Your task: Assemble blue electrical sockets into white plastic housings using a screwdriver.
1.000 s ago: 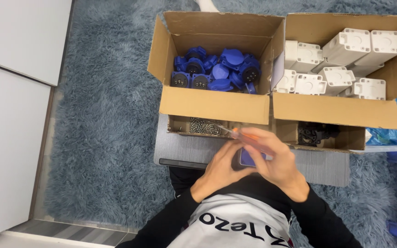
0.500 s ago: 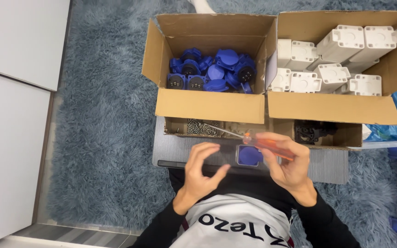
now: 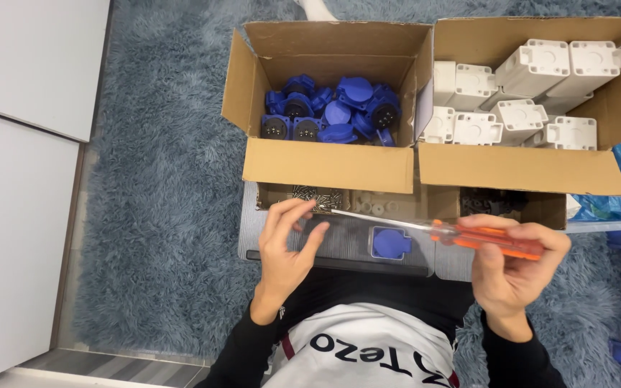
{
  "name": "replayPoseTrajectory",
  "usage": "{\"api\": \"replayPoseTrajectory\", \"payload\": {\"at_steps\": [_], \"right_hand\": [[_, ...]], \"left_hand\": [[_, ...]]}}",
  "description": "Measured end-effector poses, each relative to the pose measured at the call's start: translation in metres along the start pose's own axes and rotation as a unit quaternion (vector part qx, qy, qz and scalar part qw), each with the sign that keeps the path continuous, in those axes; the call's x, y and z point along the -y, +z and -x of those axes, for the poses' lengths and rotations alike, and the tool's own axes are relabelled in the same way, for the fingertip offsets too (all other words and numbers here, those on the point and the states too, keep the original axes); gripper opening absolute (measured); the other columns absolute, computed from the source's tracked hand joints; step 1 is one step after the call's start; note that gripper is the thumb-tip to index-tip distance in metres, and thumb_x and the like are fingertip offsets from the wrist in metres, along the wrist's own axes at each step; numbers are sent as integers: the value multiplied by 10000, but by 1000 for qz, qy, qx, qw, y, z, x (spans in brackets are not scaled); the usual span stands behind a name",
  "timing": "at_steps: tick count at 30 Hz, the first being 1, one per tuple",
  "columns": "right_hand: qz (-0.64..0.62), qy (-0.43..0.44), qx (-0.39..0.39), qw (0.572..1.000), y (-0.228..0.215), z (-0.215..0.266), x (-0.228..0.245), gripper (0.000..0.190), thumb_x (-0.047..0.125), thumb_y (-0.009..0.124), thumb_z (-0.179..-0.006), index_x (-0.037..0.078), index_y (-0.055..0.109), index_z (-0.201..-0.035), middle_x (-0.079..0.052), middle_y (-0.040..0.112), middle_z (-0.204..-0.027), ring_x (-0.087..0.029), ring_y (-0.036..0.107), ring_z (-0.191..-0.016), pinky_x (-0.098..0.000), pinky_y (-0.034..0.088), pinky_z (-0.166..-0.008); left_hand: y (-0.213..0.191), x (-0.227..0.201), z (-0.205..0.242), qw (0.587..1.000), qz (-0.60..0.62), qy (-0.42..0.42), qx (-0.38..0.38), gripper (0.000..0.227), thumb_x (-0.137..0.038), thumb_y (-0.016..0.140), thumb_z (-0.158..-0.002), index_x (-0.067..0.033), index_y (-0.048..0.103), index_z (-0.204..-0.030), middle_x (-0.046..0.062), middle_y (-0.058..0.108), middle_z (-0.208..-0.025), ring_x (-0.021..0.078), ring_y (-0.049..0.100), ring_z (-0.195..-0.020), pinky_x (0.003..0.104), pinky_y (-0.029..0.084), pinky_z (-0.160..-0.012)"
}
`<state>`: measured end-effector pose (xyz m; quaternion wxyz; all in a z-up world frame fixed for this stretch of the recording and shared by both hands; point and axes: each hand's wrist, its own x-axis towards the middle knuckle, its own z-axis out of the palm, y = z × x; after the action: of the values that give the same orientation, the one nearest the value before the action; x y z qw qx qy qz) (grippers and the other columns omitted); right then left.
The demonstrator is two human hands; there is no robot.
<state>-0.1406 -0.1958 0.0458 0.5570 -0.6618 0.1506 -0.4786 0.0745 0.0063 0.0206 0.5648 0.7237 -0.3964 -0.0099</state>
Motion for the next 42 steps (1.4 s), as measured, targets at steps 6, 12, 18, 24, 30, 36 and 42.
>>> {"api": "replayPoseTrajectory", "payload": {"at_steps": [6, 12, 18, 24, 30, 36, 42], "right_hand": [[42, -30, -19, 998, -27, 10, -22, 329, 201, 607, -1108, 124, 339, -1283, -281, 663, -1009, -376, 769, -960, -429, 675, -796], [14, -10, -32, 999, -30, 10, -20, 317, 191, 600, -1119, 130, 341, -1293, -261, 629, -1011, -381, 756, -947, -463, 699, -864], [-9, 23, -61, 998, -48, 15, -27, 305, 192, 574, -1151, 139, 332, -1329, -329, 652, -1110, -375, 741, -1002, -429, 660, -869], [-49, 31, -55, 997, -55, 16, -34, 293, 180, 572, -1160, 139, 348, -1345, -318, 655, -1123, -375, 744, -1024, -497, 712, -838], [-45, 47, -62, 996, -55, 16, -32, 278, 174, 569, -1163, 149, 349, -1330, -328, 659, -1156, -386, 736, -1036, -480, 682, -873], [-30, 32, -51, 998, -58, 14, -29, 287, 169, 573, -1156, 142, 358, -1345, -328, 663, -1144, -365, 748, -1021, -448, 683, -867], [0, 34, -59, 998, -59, 10, -22, 298, 204, 574, -1160, 151, 342, -1338, -331, 650, -1118, -360, 735, -972, -425, 650, -754]], "left_hand": [[7, -6, -11, 999, 21, 34, 16, 200, -76, 796, -1019, -45, 774, -1215, 109, 696, -1097, 171, 621, -775, 277, 591, -760], [8, -7, -11, 999, 40, 15, 26, 95, -27, 763, -1023, -61, 796, -1104, 105, 733, -1058, 206, 726, -946, 295, 600, -825], [11, 2, -3, 973, 206, -101, 13, 68, -51, 717, -1053, -11, 738, -1104, 153, 768, -1086, 212, 792, -878, 273, 652, -843], [17, 0, 2, 942, 302, -143, 24, 51, -17, 728, -1043, -12, 716, -1092, 181, 789, -1113, 235, 813, -911, 279, 679, -831], [21, -6, 1, 935, 330, -129, 32, 69, 25, 715, -1041, 6, 715, -1107, 202, 764, -1113, 266, 799, -967, 325, 714, -911], [18, -12, -2, 947, 308, -79, 42, 68, 49, 711, -1033, -1, 711, -1080, 207, 758, -1075, 306, 772, -1041, 352, 733, -891], [14, -17, -7, 975, 219, -8, 50, 113, 53, 769, -989, -40, 744, -1049, 164, 806, -1056, 272, 806, -1008, 353, 679, -971]]}}
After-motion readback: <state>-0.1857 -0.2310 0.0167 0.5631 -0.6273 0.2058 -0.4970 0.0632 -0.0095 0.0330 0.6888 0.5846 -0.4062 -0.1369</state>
